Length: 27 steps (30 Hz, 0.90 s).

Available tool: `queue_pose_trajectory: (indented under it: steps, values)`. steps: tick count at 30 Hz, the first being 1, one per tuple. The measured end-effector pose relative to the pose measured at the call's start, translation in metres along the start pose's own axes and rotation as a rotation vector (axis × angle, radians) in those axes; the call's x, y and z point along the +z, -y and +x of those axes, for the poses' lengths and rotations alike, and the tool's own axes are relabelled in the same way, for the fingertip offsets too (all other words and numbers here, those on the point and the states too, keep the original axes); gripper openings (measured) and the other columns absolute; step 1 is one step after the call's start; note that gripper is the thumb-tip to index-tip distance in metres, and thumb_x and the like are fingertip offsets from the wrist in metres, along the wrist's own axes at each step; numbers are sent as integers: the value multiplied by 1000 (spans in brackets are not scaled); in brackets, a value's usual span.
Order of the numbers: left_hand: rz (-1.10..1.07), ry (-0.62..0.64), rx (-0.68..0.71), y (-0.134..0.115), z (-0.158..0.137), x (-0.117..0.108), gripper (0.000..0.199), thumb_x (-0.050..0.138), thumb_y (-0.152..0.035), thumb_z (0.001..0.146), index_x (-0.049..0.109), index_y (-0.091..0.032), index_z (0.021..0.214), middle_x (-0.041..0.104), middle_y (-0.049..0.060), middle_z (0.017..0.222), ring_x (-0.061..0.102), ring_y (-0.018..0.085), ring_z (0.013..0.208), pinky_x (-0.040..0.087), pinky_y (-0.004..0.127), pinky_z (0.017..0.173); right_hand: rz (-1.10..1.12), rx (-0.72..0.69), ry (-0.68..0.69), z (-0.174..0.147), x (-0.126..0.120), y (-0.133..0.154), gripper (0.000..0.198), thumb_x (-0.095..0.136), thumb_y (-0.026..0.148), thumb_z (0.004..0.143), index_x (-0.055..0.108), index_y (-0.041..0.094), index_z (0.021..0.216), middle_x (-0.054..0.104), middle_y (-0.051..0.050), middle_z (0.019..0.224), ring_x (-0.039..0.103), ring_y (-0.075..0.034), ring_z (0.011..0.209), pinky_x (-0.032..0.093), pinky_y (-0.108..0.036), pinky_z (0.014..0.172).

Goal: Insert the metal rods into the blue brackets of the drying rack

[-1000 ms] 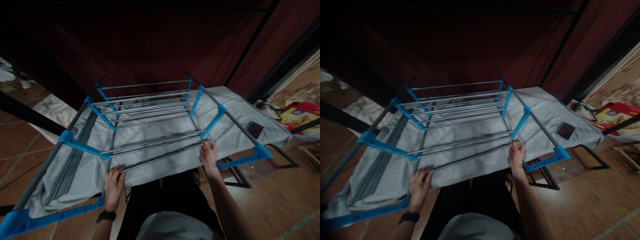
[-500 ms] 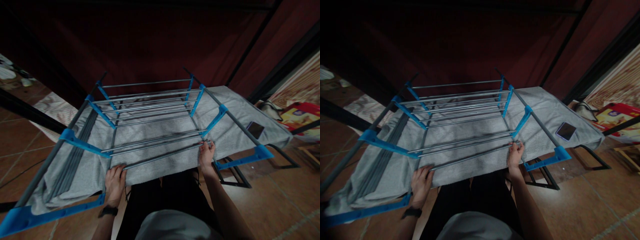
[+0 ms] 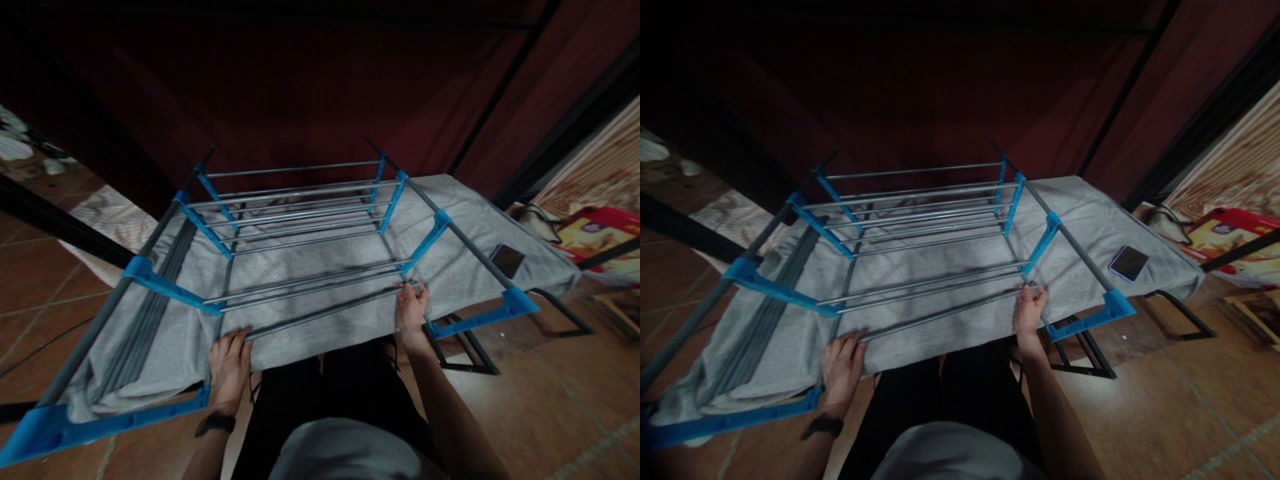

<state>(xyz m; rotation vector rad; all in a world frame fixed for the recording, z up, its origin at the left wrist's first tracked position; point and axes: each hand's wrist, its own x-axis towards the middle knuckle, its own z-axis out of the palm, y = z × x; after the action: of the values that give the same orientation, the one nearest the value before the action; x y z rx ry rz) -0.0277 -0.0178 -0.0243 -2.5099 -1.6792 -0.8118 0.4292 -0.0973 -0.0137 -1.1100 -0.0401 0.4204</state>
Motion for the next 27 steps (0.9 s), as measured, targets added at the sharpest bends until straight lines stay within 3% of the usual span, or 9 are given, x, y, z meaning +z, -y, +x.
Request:
queue_pose_trajectory:
  steps: [6, 12, 21, 27]
  values:
    - [43, 22, 20, 2, 0, -2, 42, 37, -45, 101, 66, -22, 121, 66, 10, 98, 55, 27, 89, 41, 41, 83, -4, -11, -6, 1, -1, -2, 48, 75, 33, 74, 49, 30, 114, 63, 5, 95, 64, -12, 81, 51, -27, 72]
    - [-99, -28, -13, 11, 0, -1, 41, 45, -56, 97, 65, -21, 106, 68, 10, 95, 60, 29, 94, 45, 43, 86, 18, 0, 10, 2, -2, -3, 51, 77, 34, 74, 48, 31, 116, 63, 6, 94, 63, -11, 82, 50, -25, 72]
    - [-117, -90, 19, 14, 1, 3, 39, 48, -56, 97, 65, -21, 95, 70, 10, 91, 61, 28, 90, 45, 43, 83, -24, -29, 14, 2, -3, -4, 48, 73, 35, 76, 48, 31, 116, 62, 6, 92, 63, -12, 81, 50, -25, 68]
    - [-55, -48, 54, 11, 5, 0, 36, 44, -49, 99, 67, -21, 100, 71, 10, 93, 61, 28, 91, 42, 42, 83, 6, -19, 27, 3, 0, -3, 46, 71, 33, 75, 47, 30, 114, 64, 5, 89, 63, -12, 79, 48, -23, 65]
